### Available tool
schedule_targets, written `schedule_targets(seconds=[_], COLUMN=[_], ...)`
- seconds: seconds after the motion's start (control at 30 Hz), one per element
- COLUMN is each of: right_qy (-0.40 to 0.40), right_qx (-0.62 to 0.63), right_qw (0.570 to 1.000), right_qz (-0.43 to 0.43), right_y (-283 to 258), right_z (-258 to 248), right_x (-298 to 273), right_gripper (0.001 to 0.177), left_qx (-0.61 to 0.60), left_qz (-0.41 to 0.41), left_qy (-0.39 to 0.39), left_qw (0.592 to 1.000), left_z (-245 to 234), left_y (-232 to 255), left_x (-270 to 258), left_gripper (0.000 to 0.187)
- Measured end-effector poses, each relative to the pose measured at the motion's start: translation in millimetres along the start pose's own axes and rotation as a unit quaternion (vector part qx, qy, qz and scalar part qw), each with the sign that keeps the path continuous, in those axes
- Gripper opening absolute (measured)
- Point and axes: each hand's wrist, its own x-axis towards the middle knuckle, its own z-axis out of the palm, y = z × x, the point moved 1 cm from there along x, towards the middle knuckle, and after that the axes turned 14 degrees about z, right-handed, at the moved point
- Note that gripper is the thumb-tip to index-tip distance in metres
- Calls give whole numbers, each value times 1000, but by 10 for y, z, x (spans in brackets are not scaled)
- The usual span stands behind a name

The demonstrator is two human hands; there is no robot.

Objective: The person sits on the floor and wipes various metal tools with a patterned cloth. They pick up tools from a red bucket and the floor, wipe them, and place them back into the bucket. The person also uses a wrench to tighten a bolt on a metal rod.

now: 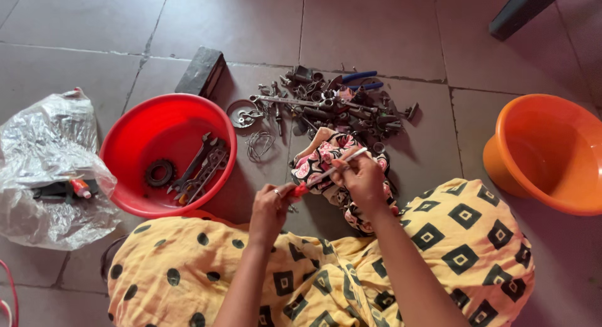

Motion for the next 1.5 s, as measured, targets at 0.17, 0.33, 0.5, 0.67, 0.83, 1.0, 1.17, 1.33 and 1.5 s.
schedule_targets(seconds=[0.17,0.33,0.5,0.67,0.83,1.0,1.17,1.33,1.5], right_qy=[-17,-48,-132,-117,-59,6,97,-23,-145], right_qx=[90,247,224,370,446,462,528,263,65], right_qw=[993,968,961,910,859,858,836,946,982], right_qz=[71,16,97,145,246,225,114,187,99], right_y=[-267,-475,-389,-141,85,262,-75,-206,-289], right_z=[-363,-297,178,206,26,-370,-1075,-659,-374], right_x=[-9,-25,-104,-146,-22,233,354,70,26], right_gripper=[18,13,16,17,14,5,11,25,25], left_qx=[-330,-544,-600,-695,-771,-1,-57,-126,-370], left_qz=[-8,-99,-164,-245,-300,-45,25,13,-120], left_qy=[-145,-195,-54,-24,-51,-47,-49,4,71], left_qw=[933,810,781,675,560,998,997,992,918], left_z=[-83,-177,13,166,143,286,126,-150,-625], left_y=[136,254,482,649,835,1336,1409,688,-96], left_x=[224,290,226,119,244,410,-129,-217,-151], left_gripper=[23,25,32,24,17,16,28,25,28])
